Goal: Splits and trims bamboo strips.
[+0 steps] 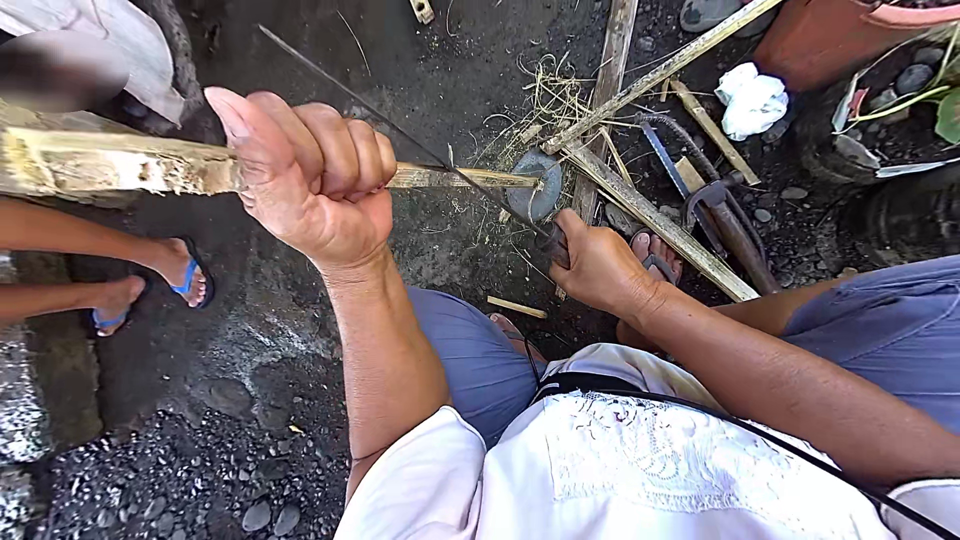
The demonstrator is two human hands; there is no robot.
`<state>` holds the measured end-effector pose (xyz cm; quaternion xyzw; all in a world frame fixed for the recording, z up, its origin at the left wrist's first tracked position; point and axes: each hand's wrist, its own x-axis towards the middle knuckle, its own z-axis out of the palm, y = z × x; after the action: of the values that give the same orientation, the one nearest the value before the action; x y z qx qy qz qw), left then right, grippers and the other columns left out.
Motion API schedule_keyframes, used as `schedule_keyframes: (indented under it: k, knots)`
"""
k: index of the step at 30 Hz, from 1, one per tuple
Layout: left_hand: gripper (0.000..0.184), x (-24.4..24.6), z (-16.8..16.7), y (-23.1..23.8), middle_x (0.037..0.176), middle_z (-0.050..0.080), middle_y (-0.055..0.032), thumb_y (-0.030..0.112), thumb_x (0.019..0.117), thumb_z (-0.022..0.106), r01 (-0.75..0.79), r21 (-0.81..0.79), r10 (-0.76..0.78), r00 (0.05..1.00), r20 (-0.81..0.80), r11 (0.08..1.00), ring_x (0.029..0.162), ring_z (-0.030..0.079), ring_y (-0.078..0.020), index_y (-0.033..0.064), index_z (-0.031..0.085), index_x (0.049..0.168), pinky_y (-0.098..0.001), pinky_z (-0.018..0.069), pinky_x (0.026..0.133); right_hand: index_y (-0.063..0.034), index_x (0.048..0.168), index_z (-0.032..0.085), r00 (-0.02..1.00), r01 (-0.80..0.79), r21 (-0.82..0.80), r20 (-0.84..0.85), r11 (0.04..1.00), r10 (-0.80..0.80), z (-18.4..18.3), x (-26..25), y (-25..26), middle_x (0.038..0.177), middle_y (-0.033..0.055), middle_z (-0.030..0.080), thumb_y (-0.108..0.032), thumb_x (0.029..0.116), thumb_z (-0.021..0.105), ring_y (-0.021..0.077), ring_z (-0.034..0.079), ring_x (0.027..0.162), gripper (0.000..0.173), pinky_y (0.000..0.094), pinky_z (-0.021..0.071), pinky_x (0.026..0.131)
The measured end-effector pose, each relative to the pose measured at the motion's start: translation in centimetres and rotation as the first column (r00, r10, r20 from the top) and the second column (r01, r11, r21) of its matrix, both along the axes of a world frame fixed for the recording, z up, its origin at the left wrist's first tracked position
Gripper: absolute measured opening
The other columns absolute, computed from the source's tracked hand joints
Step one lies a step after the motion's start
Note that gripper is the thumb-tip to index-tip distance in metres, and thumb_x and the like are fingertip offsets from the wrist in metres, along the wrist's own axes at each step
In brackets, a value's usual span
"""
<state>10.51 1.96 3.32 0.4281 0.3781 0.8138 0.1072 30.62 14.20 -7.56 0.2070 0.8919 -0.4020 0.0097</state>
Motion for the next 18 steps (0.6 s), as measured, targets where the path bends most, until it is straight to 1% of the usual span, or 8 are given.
schedule_keyframes:
  k: [4, 6, 7, 9, 11, 13, 14, 18]
  knots:
    - [0.048, 0.3, -0.1, 0.0, 0.046, 0.037, 0.0054, 0.022, 0.1091, 0.03, -0.002, 0.009, 0.002, 1.0, 0.0, 1.0, 0.04, 0.04, -0.0081, 0.0166, 0.041, 0.063, -0.0253, 0.0411, 0.044, -0.0083, 0.112, 0.054, 0.998, -0.014, 0.006, -0.057, 1.0, 0.014, 2.0, 0.2, -1.4, 0.068, 0.0053, 0.059, -0.014, 0.088, 0.068, 0.0255, 0.064, 0.062, 0.028, 0.0454, 0.0509, 0.055]
    - [0.047, 0.7, -0.1, 0.2, 0.046, 0.037, 0.0057, 0.02, 0.109, 0.03, -0.005, 0.003, 0.005, 1.0, -0.009, 1.0, 0.04, 0.041, -0.0078, 0.0168, 0.041, 0.064, -0.0248, 0.0411, 0.044, -0.0053, 0.116, 0.054, 0.996, 0.002, 0.008, -0.085, 1.0, -0.001, 0.3, 0.2, -1.2, 0.069, 0.0098, 0.061, -0.013, 0.0881, 0.067, 0.0309, 0.066, 0.063, 0.031, 0.0502, 0.0519, 0.056]
    - [0.047, 0.8, -0.1, 0.2, 0.046, 0.036, 0.0059, 0.02, 0.1092, 0.03, -0.01, -0.002, 0.01, 1.0, -0.005, 1.0, 0.04, 0.04, -0.0079, 0.0169, 0.041, 0.064, -0.0248, 0.0405, 0.044, -0.0033, 0.118, 0.054, 0.999, 0.026, -0.018, -0.036, 0.999, -0.027, -1.1, 0.3, -0.9, 0.071, 0.0134, 0.063, -0.012, 0.0893, 0.068, 0.0346, 0.067, 0.066, 0.033, 0.0542, 0.0529, 0.058]
    - [0.048, 0.3, 0.1, 0.3, 0.046, 0.035, 0.006, 0.022, 0.1101, 0.03, -0.023, 0.007, 0.023, 1.0, -0.006, 1.0, 0.041, 0.039, -0.0077, 0.017, 0.041, 0.063, -0.0245, 0.0401, 0.044, -0.0031, 0.124, 0.053, 0.982, 0.096, -0.088, 0.169, 0.992, -0.08, -3.2, 0.1, 0.7, 0.08, 0.0183, 0.066, -0.011, 0.0917, 0.07, 0.0391, 0.069, 0.076, 0.038, 0.0594, 0.0545, 0.066]
    - [0.049, -0.1, -0.1, 0.1, 0.047, 0.036, 0.0054, 0.023, 0.1105, 0.029, -0.025, 0.014, 0.025, 1.0, 0.003, 1.0, 0.041, 0.039, -0.0083, 0.0166, 0.041, 0.063, -0.0249, 0.0405, 0.044, -0.0043, 0.123, 0.053, 0.954, 0.134, -0.119, 0.284, 0.984, -0.096, -3.5, 0.1, 1.4, 0.085, 0.0181, 0.067, -0.011, 0.0909, 0.07, 0.0386, 0.07, 0.08, 0.037, 0.0589, 0.0546, 0.069]
    - [0.047, -0.5, -0.2, 0.1, 0.047, 0.038, 0.0055, 0.024, 0.1094, 0.032, 0.011, 0.019, -0.011, 1.0, -0.004, 1.0, 0.041, 0.041, -0.0083, 0.0166, 0.043, 0.064, -0.0249, 0.0409, 0.044, -0.0042, 0.12, 0.053, 0.971, 0.087, -0.115, 0.23, 0.99, -0.058, -1.5, 0.0, 1.0, 0.083, 0.0161, 0.066, -0.012, 0.091, 0.069, 0.0368, 0.069, 0.079, 0.034, 0.0567, 0.0539, 0.068]
    - [0.045, -0.6, -0.4, -0.2, 0.048, 0.04, 0.0054, 0.024, 0.1083, 0.037, 0.045, 0.016, -0.045, 0.999, -0.004, 0.999, 0.042, 0.042, -0.0084, 0.0164, 0.045, 0.065, -0.0252, 0.0417, 0.045, -0.0045, 0.118, 0.054, 0.988, 0.045, -0.099, 0.154, 0.994, -0.029, -0.3, 0.0, 0.5, 0.078, 0.0142, 0.065, -0.012, 0.0901, 0.068, 0.035, 0.068, 0.074, 0.033, 0.0549, 0.0532, 0.065]
    - [0.039, -0.6, -0.3, -0.8, 0.05, 0.042, 0.0072, 0.027, 0.1007, 0.058, 0.186, -0.02, -0.187, 0.979, -0.083, 0.982, 0.044, 0.043, -0.0075, 0.0179, 0.047, 0.064, -0.025, 0.042, 0.048, -0.0116, 0.113, 0.053, 0.997, -0.06, -0.082, -0.057, 0.995, 0.056, 3.8, -0.7, -0.8, 0.067, 0.0017, 0.058, -0.015, 0.0858, 0.07, 0.0206, 0.062, 0.06, 0.032, 0.0421, 0.05, 0.052]
